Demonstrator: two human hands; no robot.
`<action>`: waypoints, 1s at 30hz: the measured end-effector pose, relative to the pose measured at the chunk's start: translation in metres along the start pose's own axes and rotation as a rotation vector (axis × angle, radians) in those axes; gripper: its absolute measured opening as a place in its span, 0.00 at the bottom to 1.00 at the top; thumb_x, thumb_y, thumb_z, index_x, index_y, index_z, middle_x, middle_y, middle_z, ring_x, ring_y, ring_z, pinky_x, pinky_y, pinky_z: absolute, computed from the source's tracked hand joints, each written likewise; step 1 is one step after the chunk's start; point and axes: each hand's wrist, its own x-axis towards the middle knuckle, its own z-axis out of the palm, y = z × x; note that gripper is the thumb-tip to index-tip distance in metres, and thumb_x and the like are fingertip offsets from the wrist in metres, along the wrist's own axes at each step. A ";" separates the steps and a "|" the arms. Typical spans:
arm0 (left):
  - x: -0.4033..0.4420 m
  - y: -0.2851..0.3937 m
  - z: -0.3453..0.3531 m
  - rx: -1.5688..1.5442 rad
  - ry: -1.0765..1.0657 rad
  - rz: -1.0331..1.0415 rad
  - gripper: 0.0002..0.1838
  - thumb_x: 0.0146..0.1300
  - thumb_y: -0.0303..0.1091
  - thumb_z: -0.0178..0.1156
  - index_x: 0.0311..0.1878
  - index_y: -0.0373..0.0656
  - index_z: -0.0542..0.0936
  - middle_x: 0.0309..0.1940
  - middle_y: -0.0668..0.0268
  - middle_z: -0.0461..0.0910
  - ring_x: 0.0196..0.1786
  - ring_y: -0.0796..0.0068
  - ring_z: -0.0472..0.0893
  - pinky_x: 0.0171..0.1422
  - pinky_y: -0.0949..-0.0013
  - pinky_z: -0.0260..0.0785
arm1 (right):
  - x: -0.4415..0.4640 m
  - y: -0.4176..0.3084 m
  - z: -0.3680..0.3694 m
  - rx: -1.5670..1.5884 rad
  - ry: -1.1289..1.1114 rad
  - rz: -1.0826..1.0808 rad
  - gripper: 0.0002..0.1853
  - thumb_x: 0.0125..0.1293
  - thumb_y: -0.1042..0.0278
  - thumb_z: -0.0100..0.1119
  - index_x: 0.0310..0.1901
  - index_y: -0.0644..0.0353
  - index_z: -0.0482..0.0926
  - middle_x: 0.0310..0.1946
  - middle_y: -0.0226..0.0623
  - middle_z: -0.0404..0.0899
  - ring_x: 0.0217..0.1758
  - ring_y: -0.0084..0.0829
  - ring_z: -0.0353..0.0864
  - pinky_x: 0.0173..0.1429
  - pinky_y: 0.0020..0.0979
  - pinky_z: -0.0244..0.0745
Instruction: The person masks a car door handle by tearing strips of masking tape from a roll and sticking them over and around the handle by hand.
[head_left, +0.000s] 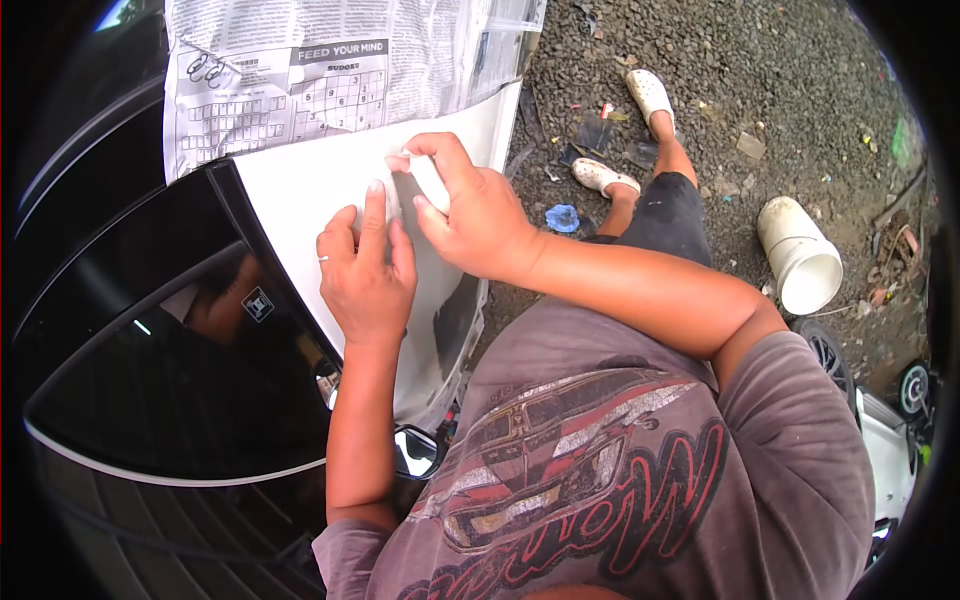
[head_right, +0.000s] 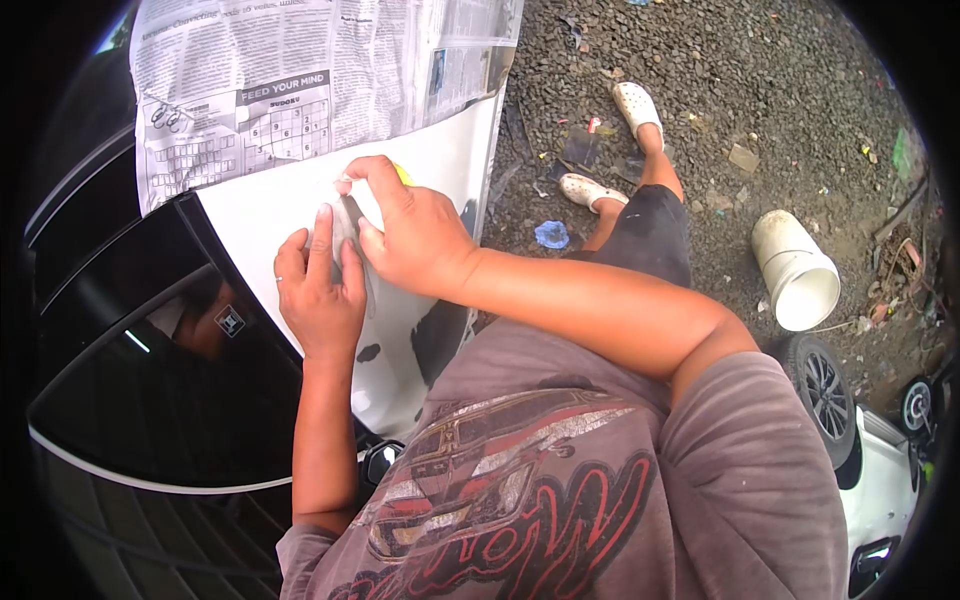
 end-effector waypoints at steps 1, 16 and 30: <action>-0.001 0.000 0.000 0.010 -0.017 -0.002 0.29 0.64 0.29 0.75 0.71 0.47 0.86 0.53 0.58 0.82 0.54 0.55 0.83 0.55 0.56 0.80 | -0.002 0.002 0.001 0.050 -0.032 0.078 0.29 0.68 0.72 0.65 0.70 0.52 0.67 0.53 0.43 0.89 0.38 0.57 0.90 0.47 0.55 0.83; 0.007 -0.003 -0.012 0.042 0.047 0.070 0.24 0.63 0.29 0.76 0.64 0.45 0.89 0.52 0.58 0.83 0.48 0.59 0.84 0.49 0.59 0.80 | -0.005 -0.004 -0.010 0.177 0.011 0.080 0.32 0.69 0.71 0.64 0.73 0.55 0.67 0.54 0.48 0.90 0.41 0.54 0.92 0.52 0.51 0.85; 0.034 0.017 -0.039 -1.482 -0.278 -0.895 0.10 0.73 0.27 0.70 0.51 0.30 0.89 0.46 0.59 0.89 0.48 0.74 0.87 0.50 0.70 0.79 | -0.021 -0.025 -0.058 0.786 -0.470 0.346 0.39 0.77 0.72 0.57 0.88 0.53 0.62 0.41 0.35 0.89 0.28 0.15 0.76 0.37 0.22 0.75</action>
